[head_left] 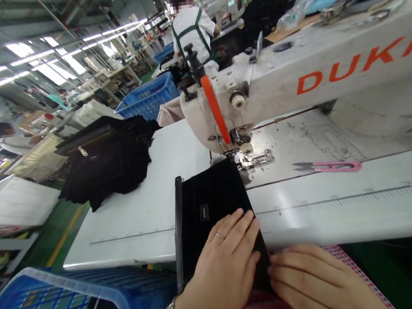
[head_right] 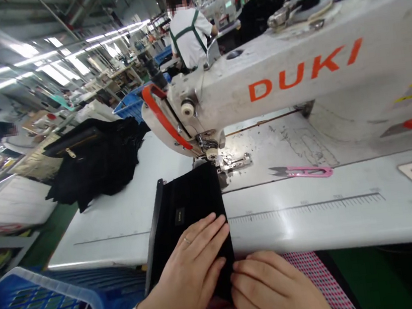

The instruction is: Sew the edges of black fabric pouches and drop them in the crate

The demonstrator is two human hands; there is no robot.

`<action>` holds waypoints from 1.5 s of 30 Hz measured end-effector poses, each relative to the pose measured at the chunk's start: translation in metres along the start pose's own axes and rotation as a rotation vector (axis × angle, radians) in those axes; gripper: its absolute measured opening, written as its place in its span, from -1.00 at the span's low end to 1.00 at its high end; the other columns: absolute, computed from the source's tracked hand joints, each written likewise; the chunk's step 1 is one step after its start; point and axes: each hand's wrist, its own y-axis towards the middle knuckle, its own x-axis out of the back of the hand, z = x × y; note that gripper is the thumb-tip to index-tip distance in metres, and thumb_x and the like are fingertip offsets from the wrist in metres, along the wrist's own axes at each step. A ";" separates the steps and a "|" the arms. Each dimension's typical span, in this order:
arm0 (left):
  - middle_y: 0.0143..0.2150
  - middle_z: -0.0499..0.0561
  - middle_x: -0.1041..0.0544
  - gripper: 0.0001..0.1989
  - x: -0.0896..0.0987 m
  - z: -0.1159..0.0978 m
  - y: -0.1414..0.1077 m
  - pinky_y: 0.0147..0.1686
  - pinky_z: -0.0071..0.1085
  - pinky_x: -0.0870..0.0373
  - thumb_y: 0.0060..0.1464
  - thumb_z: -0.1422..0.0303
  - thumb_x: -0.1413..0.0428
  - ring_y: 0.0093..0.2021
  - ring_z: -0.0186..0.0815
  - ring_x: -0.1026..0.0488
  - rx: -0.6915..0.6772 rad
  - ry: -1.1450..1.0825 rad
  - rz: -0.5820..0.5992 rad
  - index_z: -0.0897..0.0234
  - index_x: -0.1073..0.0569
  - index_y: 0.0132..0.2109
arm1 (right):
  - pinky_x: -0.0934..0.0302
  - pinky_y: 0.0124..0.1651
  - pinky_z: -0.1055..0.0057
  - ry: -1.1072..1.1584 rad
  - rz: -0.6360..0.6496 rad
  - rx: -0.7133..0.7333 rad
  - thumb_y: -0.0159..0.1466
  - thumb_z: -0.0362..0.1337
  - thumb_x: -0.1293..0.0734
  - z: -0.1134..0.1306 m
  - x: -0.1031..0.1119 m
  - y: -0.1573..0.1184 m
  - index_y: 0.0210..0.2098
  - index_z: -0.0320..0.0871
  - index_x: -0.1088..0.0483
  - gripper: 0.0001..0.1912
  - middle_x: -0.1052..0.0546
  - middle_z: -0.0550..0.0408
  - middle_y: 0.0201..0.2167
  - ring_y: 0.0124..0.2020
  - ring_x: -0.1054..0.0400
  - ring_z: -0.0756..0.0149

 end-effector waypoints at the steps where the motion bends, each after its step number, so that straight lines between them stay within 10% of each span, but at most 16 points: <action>1: 0.32 0.14 -0.21 -0.51 -0.001 0.003 0.003 0.26 -0.05 -0.20 0.23 0.44 0.04 0.33 -0.11 -0.09 0.018 0.032 0.029 0.37 -0.16 0.29 | -0.33 0.06 0.47 -0.017 0.052 0.020 0.37 -0.45 -0.10 -0.001 0.001 0.004 -0.15 -0.06 -0.48 -0.64 -0.60 0.20 -0.26 -0.16 -0.46 0.43; 10: 0.29 0.12 -0.27 -0.58 0.002 0.024 0.017 0.27 -0.08 -0.21 0.25 0.42 0.04 0.31 -0.16 -0.16 -0.023 0.032 -0.012 0.32 -0.25 0.24 | -0.25 0.14 0.45 -0.075 0.062 0.000 0.41 -0.43 -0.06 -0.015 -0.014 0.017 -0.26 -0.04 -0.49 -0.61 -0.59 0.26 -0.31 -0.21 -0.44 0.47; 17: -0.19 0.04 -0.57 -0.90 -0.005 0.032 0.008 -0.10 -0.36 -0.47 0.18 0.49 -0.07 -0.13 -0.29 -0.47 -0.204 -0.129 -0.170 0.36 -0.47 -0.16 | -0.23 0.13 0.31 -0.101 0.128 0.035 0.41 -0.40 -0.09 -0.036 -0.021 0.021 -0.20 -0.08 -0.49 -0.66 -0.58 0.22 -0.23 -0.13 -0.41 0.38; 30: -0.04 0.07 -0.54 -0.72 0.006 0.068 0.039 0.10 -0.27 -0.34 0.26 0.54 0.09 0.02 -0.25 -0.43 -0.232 -0.199 0.000 0.39 -0.40 0.05 | -0.32 0.03 0.29 0.002 0.284 0.007 0.38 -0.38 -0.12 -0.070 -0.004 0.055 -0.02 -0.15 -0.43 -0.69 -0.54 0.08 -0.08 -0.05 -0.37 0.28; 45: -0.18 0.01 -0.58 -0.84 -0.001 0.120 0.089 0.03 -0.30 -0.39 0.22 0.55 0.00 -0.12 -0.34 -0.47 -0.358 -0.097 -0.155 0.35 -0.48 -0.16 | -0.31 -0.03 0.24 0.134 0.420 -0.058 0.33 -0.40 -0.22 -0.126 -0.014 0.088 -0.01 -0.11 -0.39 -0.73 -0.50 0.07 -0.06 -0.06 -0.38 0.25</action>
